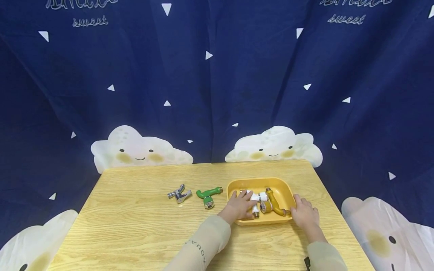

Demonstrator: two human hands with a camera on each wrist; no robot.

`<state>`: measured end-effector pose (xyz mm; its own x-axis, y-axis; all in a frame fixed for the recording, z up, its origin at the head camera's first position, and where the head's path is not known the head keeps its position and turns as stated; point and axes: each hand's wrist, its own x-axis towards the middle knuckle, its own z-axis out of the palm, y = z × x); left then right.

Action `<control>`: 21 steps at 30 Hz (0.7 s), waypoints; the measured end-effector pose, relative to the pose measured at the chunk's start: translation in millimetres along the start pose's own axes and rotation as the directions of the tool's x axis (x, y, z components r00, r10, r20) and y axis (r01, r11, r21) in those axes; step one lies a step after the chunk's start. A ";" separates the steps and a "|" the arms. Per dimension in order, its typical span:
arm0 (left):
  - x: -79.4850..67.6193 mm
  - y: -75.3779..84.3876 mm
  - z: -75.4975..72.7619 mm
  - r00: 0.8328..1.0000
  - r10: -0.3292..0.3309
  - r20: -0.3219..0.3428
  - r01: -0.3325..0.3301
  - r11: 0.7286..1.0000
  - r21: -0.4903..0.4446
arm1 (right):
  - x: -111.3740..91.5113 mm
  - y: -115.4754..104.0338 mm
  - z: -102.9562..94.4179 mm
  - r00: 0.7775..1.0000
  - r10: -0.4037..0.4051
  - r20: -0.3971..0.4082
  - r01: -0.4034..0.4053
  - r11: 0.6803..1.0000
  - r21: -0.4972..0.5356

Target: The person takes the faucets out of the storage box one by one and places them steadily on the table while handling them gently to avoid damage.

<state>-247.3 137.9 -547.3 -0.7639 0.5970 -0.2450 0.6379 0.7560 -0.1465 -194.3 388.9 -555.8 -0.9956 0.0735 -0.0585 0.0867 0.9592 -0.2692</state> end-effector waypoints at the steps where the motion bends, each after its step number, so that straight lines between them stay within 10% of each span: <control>1: 0.1 0.4 0.2 1.000 -0.001 -0.005 0.002 1.000 0.011 | 0.1 0.1 -0.1 1.000 -0.001 0.000 0.001 1.000 -0.003; 21: 0.4 5.5 2.1 0.999 -0.024 -0.031 0.027 0.994 0.103 | 1.0 2.0 1.8 1.000 -0.004 0.000 0.004 1.000 -0.012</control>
<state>-243.8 141.8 -550.1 -0.7818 0.5866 -0.2115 0.6235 0.7404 -0.2511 -195.0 390.4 -558.1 -0.9960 0.0695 -0.0569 0.0819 0.9626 -0.2581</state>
